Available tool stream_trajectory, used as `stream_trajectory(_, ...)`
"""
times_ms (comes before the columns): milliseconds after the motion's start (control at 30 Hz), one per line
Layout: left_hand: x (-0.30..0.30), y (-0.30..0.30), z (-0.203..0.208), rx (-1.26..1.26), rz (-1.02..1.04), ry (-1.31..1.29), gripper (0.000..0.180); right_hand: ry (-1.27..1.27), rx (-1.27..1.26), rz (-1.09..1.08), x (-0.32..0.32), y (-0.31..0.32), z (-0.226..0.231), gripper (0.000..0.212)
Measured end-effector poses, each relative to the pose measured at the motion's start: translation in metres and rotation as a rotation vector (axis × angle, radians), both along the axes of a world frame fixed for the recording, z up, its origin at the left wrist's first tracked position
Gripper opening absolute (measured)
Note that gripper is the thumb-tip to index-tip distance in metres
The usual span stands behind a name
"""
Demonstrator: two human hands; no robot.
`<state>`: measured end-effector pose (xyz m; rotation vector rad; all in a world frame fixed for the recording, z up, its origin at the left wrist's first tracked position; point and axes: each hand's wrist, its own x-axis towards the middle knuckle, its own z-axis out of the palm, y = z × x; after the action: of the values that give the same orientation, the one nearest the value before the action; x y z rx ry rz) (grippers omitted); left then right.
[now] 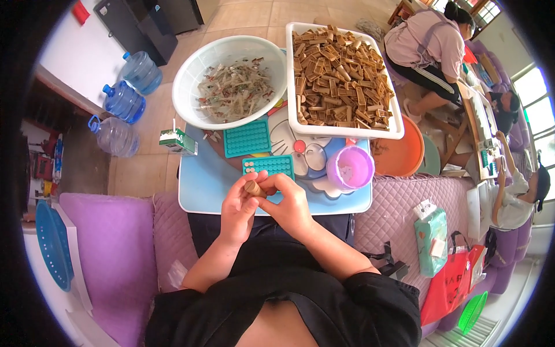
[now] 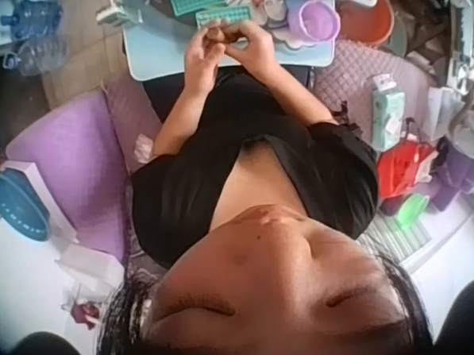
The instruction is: The person assembles small green plastic inserts into larger brown plastic housings by hand.
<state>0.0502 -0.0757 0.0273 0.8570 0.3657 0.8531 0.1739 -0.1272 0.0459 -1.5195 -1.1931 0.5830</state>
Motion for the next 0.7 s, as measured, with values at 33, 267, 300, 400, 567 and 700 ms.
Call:
stream_trajectory(33, 0.0, -0.001, -0.002, 0.125, 0.021, 0.036, 0.034, -0.085, -0.006, 0.063, 0.001, 0.0, 0.002, 0.027)
stream_trajectory(267, -0.004, 0.0, -0.002, 0.097, 0.028, 0.06, 0.033, -0.025, -0.152, 0.268, 0.005, -0.001, 0.008, 0.027)
stream_trajectory(300, -0.004, 0.0, 0.0, 0.139, 0.025, 0.089, 0.034, -0.02, -0.189, 0.266, 0.004, -0.002, 0.011, 0.027)
stream_trajectory(400, -0.003, 0.0, 0.007, 0.194, 0.008, 0.107, 0.034, -0.069, -0.175, 0.223, 0.0, -0.006, 0.004, 0.028)
stream_trajectory(567, -0.007, 0.0, 0.007, 0.166, -0.004, 0.109, 0.033, -0.07, -0.057, 0.186, 0.0, -0.008, -0.002, 0.033)
stream_trajectory(700, -0.014, 0.007, 0.004, 0.343, 0.052, 0.278, 0.03, -0.116, -0.028, 0.235, 0.02, -0.003, 0.01, 0.04)
